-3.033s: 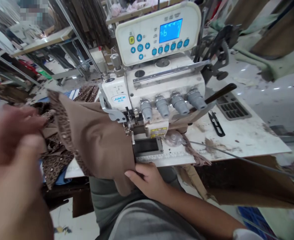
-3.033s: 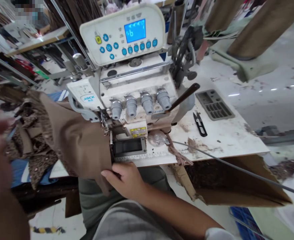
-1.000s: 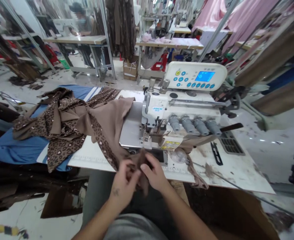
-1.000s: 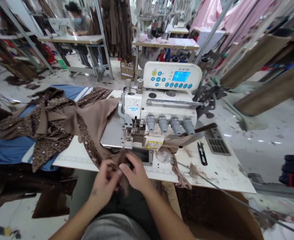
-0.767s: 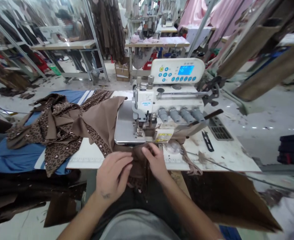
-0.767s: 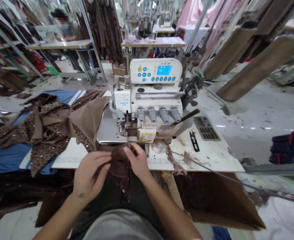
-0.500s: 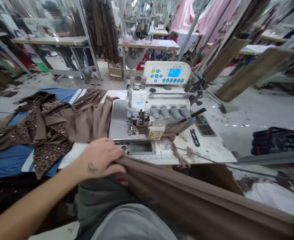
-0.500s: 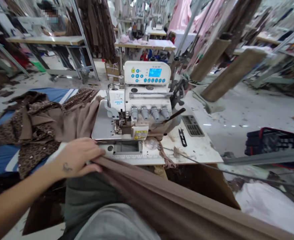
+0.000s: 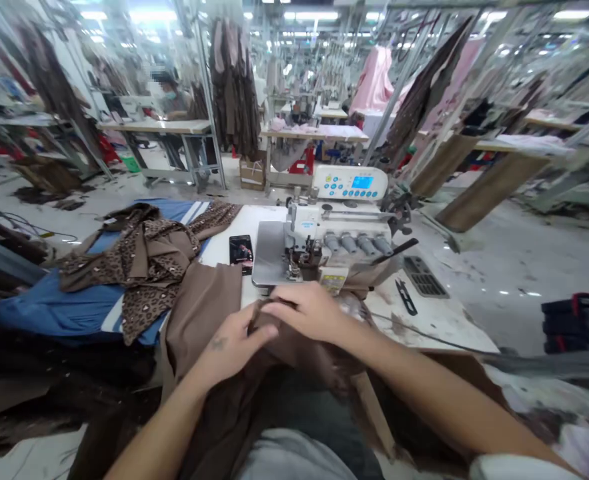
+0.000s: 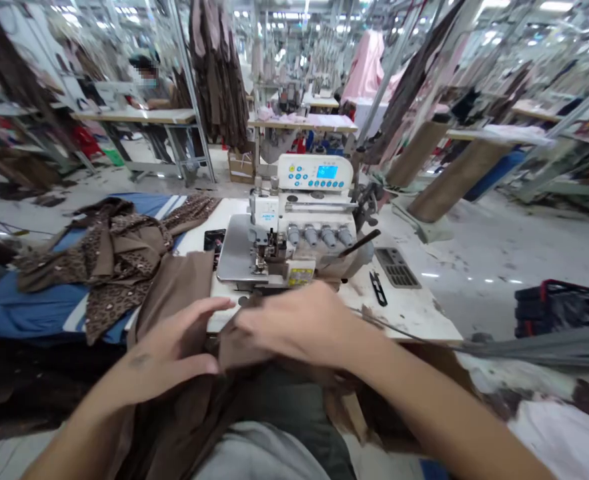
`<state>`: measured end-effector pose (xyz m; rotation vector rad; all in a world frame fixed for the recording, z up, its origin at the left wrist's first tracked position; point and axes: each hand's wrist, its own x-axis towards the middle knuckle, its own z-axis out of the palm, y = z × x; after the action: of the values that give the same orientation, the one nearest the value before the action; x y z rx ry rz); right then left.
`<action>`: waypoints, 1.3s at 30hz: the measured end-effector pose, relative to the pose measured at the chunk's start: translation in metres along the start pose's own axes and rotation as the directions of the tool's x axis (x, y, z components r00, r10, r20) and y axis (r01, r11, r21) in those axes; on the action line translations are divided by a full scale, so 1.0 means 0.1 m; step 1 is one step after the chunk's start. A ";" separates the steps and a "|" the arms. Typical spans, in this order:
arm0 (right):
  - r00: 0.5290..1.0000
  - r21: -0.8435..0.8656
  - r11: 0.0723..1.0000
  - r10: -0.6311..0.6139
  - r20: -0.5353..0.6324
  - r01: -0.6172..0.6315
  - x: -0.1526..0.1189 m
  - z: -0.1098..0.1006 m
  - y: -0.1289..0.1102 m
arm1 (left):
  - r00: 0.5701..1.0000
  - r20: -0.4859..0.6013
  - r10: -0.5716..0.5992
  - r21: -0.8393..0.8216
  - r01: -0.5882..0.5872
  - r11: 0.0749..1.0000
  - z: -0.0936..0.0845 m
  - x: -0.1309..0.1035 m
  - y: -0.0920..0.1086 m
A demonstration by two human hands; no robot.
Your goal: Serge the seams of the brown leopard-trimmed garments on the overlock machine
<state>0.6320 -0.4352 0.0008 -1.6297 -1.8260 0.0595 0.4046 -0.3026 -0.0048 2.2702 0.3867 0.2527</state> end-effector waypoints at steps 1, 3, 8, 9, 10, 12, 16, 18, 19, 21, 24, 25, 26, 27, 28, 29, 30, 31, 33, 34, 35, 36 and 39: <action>0.999 0.036 0.999 0.031 0.042 -0.033 0.09 0.07 -0.01 | 0.997 -0.077 -0.014 -0.100 0.006 0.995 0.10 0.09 -0.06; 0.976 0.153 0.970 0.165 0.144 -0.187 0.23 0.24 -0.03 | 0.970 -0.227 -0.084 -0.180 0.043 0.983 0.21 0.24 -0.24; 0.733 0.483 0.769 -0.027 0.680 -0.419 0.08 0.47 0.12 | 0.857 -0.512 -0.058 0.059 0.102 0.993 -0.23 0.39 -0.54; 0.716 0.545 0.711 -0.083 0.693 -0.444 0.01 0.47 0.18 | 0.829 -0.559 -0.023 0.133 0.117 0.984 -0.36 0.43 -0.53; 0.758 0.605 0.652 -0.071 0.649 -0.457 -0.04 0.48 0.23 | 0.798 -0.602 0.019 0.206 0.132 0.970 -0.45 0.49 -0.51; 0.902 0.692 0.596 0.142 0.408 -0.407 -0.12 0.55 0.34 | 0.773 -0.617 0.147 0.343 0.097 0.934 -0.46 0.63 -0.46; 0.846 0.642 0.717 0.495 -0.196 -0.271 -0.18 0.87 0.50 | 0.862 -0.311 0.401 0.515 -0.201 0.833 0.06 0.85 -0.42; 0.813 0.636 0.732 0.512 -0.278 -0.244 -0.22 1.01 0.56 | 0.872 -0.302 0.385 0.511 -0.193 0.838 0.31 0.92 -0.45; 0.812 0.654 0.722 0.510 -0.284 -0.224 -0.23 1.05 0.58 | 0.872 -0.333 0.359 0.504 -0.157 0.849 0.38 0.96 -0.47; 0.808 0.705 0.688 0.508 -0.298 -0.173 -0.26 1.09 0.61 | 0.879 -0.369 0.301 0.440 -0.120 0.890 0.39 1.04 -0.51; 0.764 0.745 0.661 0.524 -0.375 -0.088 -0.30 1.05 0.60 | 0.914 -0.358 0.193 0.207 -0.124 0.971 0.19 1.15 -0.55; 0.748 0.734 0.676 0.522 -0.411 -0.068 -0.33 1.03 0.59 | 0.929 -0.334 0.157 0.128 -0.120 0.984 0.10 1.16 -0.55; 0.736 0.713 0.699 0.512 -0.444 -0.056 -0.36 1.00 0.56 | 0.943 -0.306 0.128 0.063 -0.114 0.991 0.01 1.16 -0.55; 0.735 0.686 0.726 0.492 -0.466 -0.051 -0.40 0.96 0.53 | 0.953 -0.283 0.110 0.017 -0.110 0.994 -0.07 1.14 -0.53; 0.749 0.655 0.754 0.464 -0.473 -0.053 -0.45 0.93 0.49 | 0.956 -0.272 0.106 -0.016 -0.115 0.993 -0.13 1.10 -0.51; 0.777 0.625 0.778 0.431 -0.459 -0.063 -0.50 0.90 0.45 | 0.955 -0.274 0.117 -0.042 -0.133 0.990 -0.18 1.07 -0.48; 0.808 0.598 0.797 0.407 -0.426 -0.086 -0.54 0.88 0.41 | 0.950 -0.282 0.138 -0.058 -0.161 0.985 -0.22 1.04 -0.44; 0.838 0.577 0.807 0.396 -0.375 -0.124 -0.56 0.86 0.38 | 0.944 -0.287 0.165 -0.053 -0.188 0.981 -0.24 1.03 -0.41; 0.871 0.552 0.801 0.423 -0.250 -0.231 -0.53 0.86 0.33 | 0.948 -0.245 0.204 0.043 -0.199 0.979 -0.25 1.05 -0.35; 0.872 0.539 0.789 0.452 -0.187 -0.294 -0.48 0.89 0.30 | 0.958 -0.203 0.204 0.104 -0.187 0.977 -0.25 1.08 -0.34; 0.870 0.519 0.779 0.477 -0.125 -0.352 -0.41 0.93 0.28 | 0.969 -0.160 0.190 0.144 -0.168 0.975 -0.25 1.11 -0.33; 0.869 0.492 0.773 0.491 -0.063 -0.401 -0.32 0.97 0.24 | 0.978 -0.124 0.167 0.152 -0.148 0.977 -0.26 1.13 -0.33; 0.888 0.425 0.797 0.458 0.037 -0.429 -0.08 1.12 0.11 | 0.981 -0.139 0.137 -0.002 -0.138 0.990 -0.29 1.11 -0.34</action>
<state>0.5847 -0.3957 -0.0940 -1.6734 -1.2265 0.5664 0.4927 -0.2216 -0.0046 2.2779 0.2991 0.4847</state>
